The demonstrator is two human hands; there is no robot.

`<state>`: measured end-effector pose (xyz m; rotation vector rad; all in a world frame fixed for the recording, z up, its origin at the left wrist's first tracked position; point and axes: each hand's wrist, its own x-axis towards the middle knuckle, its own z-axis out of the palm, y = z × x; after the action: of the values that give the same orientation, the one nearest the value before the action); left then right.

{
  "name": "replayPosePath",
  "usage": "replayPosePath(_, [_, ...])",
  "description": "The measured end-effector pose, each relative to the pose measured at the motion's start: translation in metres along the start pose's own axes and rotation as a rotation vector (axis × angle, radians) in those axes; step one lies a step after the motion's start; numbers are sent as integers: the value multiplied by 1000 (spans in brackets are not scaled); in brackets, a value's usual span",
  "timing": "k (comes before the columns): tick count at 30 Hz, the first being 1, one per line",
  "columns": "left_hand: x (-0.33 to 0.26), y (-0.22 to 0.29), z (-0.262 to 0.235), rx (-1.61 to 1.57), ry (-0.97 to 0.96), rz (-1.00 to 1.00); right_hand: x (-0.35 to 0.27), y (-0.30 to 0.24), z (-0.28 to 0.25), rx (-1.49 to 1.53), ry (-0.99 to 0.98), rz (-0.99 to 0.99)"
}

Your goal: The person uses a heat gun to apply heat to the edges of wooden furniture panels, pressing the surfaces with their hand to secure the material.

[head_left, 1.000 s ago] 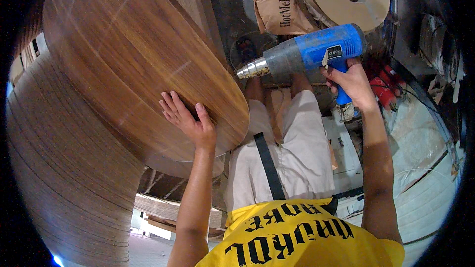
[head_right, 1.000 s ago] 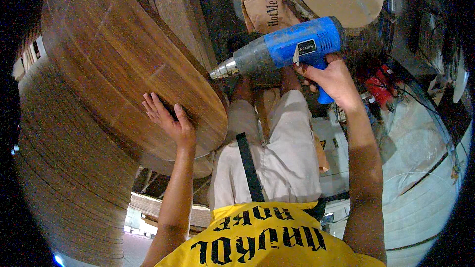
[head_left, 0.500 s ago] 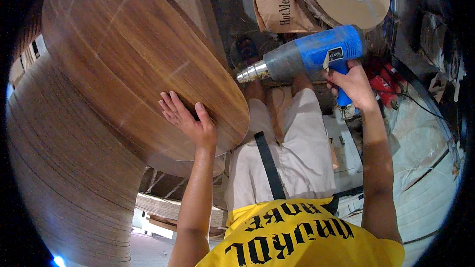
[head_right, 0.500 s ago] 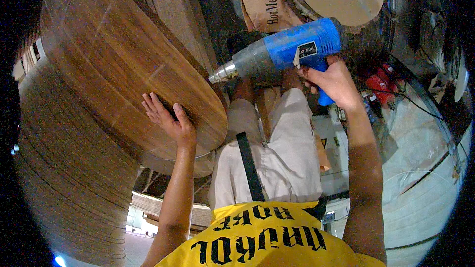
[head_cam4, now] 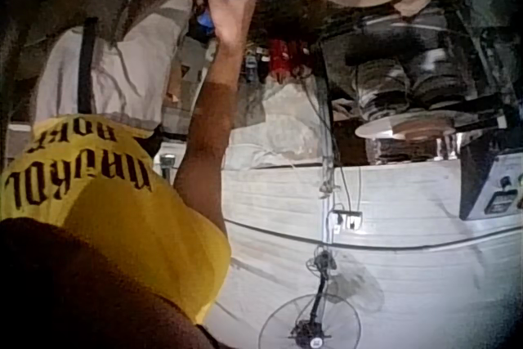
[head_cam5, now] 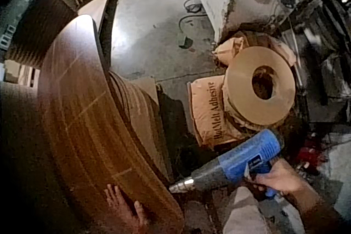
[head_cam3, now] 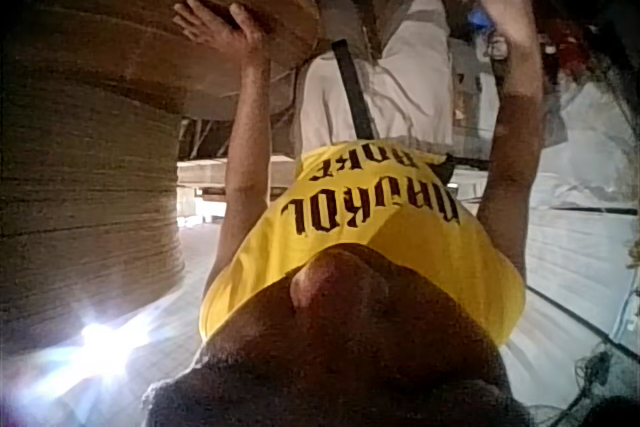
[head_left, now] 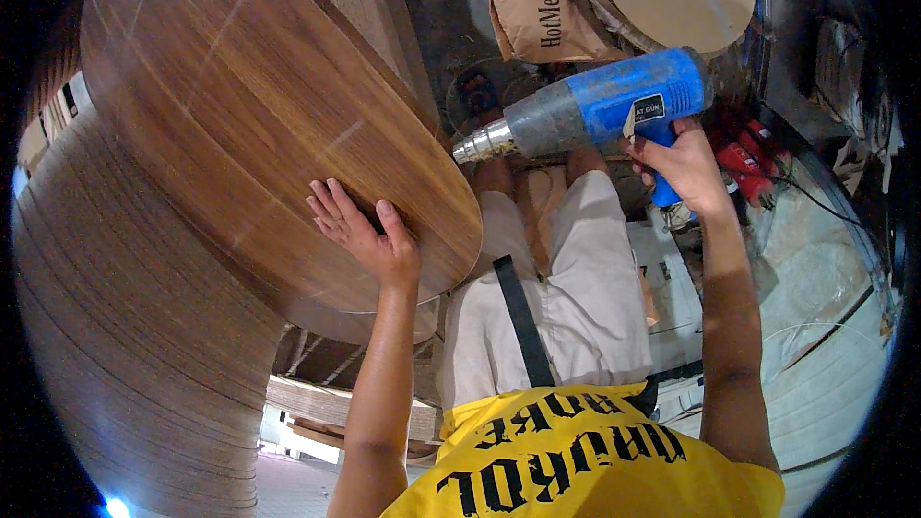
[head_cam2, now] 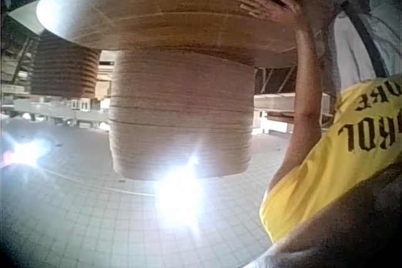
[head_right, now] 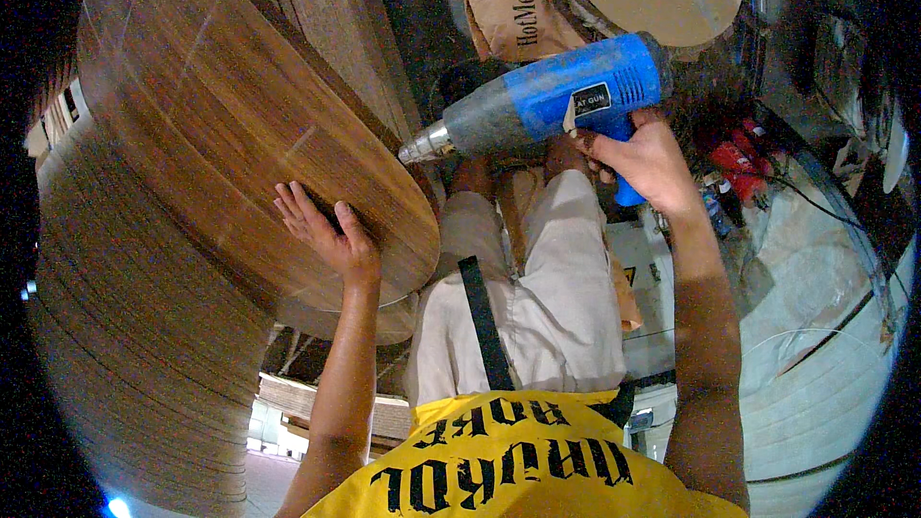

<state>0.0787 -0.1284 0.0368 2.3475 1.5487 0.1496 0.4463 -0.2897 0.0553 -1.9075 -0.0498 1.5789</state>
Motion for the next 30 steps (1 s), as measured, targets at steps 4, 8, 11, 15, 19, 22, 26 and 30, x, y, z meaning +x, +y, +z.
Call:
replayPosePath(4, [-1, -1, 0, -10, -2, 2, -2, -8, 5, -9, 45, -8])
replayPosePath(8, [-2, -2, 1, -14, 1, -3, 2, -4, 1, -32, 41, -16])
replayPosePath(11, [-2, -3, 2, -15, 9, 5, 0, -10, 4, -47, 59, -52])
replayPosePath(15, [-1, -3, 3, -31, 26, 15, -13, -17, 1, -134, 64, -131])
replayPosePath(19, [-1, -5, 4, -33, 36, 27, -24, -11, -5, -189, 65, -168])
replayPosePath(22, [-2, -3, 3, -44, 36, 14, -22, -8, -5, -166, 61, -182])
replayPosePath(26, [0, -1, 2, -66, 40, 28, -12, -6, -3, -202, 114, -375])
replayPosePath(30, [0, -4, 1, -90, 42, 5, -14, -8, -2, -158, 64, -301])
